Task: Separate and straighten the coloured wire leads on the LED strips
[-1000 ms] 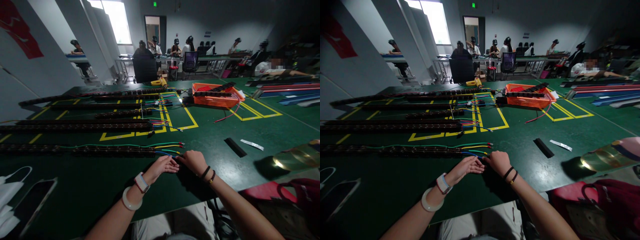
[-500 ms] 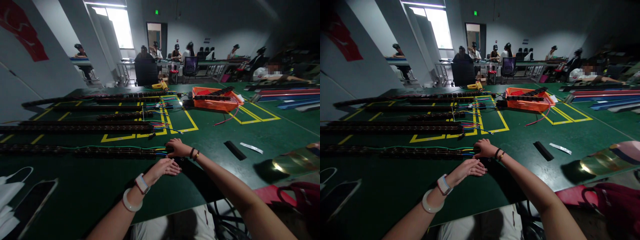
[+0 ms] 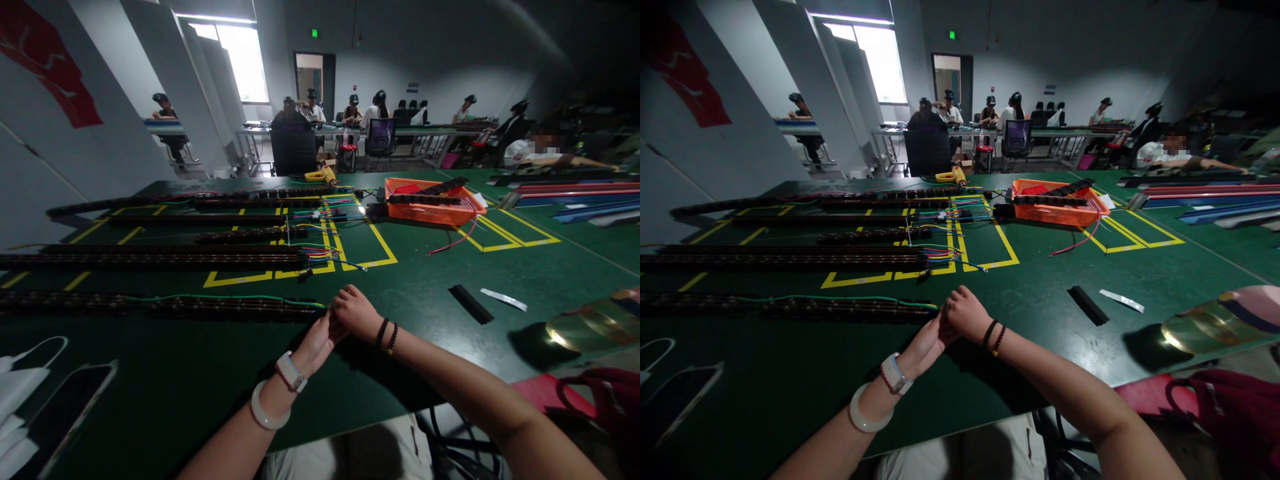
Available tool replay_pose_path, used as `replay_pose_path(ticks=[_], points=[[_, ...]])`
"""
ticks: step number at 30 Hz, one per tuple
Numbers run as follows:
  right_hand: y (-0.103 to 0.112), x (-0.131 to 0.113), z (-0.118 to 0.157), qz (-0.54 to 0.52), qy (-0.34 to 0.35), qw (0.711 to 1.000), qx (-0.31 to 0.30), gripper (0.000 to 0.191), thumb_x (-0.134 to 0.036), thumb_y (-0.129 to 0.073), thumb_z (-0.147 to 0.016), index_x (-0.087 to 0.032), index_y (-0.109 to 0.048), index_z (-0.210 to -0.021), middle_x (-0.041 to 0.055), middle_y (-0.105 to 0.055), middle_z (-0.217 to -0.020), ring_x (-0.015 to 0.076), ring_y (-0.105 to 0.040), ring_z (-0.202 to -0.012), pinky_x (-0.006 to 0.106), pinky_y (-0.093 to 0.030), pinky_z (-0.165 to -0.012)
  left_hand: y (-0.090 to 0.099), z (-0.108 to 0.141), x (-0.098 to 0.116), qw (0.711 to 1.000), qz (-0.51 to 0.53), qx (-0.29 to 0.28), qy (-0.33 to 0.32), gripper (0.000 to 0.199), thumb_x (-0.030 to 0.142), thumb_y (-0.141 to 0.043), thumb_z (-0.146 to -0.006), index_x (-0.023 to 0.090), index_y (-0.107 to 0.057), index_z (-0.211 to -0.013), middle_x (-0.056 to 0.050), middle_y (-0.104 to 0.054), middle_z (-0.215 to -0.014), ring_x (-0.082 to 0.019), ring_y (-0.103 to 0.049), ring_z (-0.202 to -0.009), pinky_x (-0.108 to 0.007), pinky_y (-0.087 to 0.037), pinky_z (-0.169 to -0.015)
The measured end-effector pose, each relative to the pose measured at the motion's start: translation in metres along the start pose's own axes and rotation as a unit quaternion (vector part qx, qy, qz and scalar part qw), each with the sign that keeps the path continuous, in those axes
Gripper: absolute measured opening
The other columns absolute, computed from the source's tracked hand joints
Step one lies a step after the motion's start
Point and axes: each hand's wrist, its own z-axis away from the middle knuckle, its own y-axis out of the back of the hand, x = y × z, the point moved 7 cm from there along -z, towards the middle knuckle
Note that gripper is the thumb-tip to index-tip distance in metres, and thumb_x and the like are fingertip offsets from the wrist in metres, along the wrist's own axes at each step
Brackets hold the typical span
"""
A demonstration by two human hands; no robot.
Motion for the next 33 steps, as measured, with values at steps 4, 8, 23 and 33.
replay_pose_path(ticks=[4,8,23,33], points=[[-0.004,-0.017,0.007,0.053,-0.007,0.999,0.012,0.018,-0.01,-0.048,-0.084,-0.011,-0.065,-0.086,0.0106,-0.058,-0.086,0.0213,-0.047,-0.083,0.036,-0.036,-0.079,0.005,-0.001,-0.003,0.999,0.013,0.038,-0.012,0.011,0.025,-0.053,-0.086,0.016,-0.057,-0.081,-0.006,-0.067,-0.09,-0.015,-0.063,-0.092,-0.03,-0.052,-0.092],[-0.006,-0.022,0.014,0.059,-0.017,0.998,0.013,0.021,-0.012,-0.048,-0.084,-0.008,-0.063,-0.098,0.0138,-0.058,-0.096,0.0225,-0.047,-0.087,0.037,-0.036,-0.085,0.007,-0.003,-0.003,0.999,0.02,0.044,-0.02,0.008,0.025,-0.058,-0.083,0.016,-0.058,-0.085,-0.004,-0.067,-0.091,-0.014,-0.063,-0.093,-0.027,-0.052,-0.09],[0.027,0.018,0.104,-0.096,-0.223,0.954,0.178,0.017,-0.032,-0.051,-0.089,-0.017,-0.06,-0.087,0.0065,-0.057,-0.091,0.0181,-0.048,-0.085,0.032,-0.035,-0.082,-0.003,-0.001,0.003,0.999,0.0,-0.051,-0.007,0.026,0.034,-0.051,-0.086,0.011,-0.058,-0.097,-0.015,-0.061,-0.115,-0.022,-0.058,-0.11,-0.04,-0.037,-0.11],[0.021,-0.002,0.123,-0.061,-0.223,0.949,0.215,0.013,-0.031,-0.056,-0.087,-0.022,-0.064,-0.093,0.0035,-0.057,-0.082,0.0159,-0.045,-0.076,0.03,-0.031,-0.076,-0.002,-0.001,0.003,0.998,-0.008,-0.059,-0.014,0.026,0.032,-0.048,-0.088,0.011,-0.057,-0.098,-0.018,-0.059,-0.119,-0.026,-0.053,-0.118,-0.049,-0.027,-0.115]])
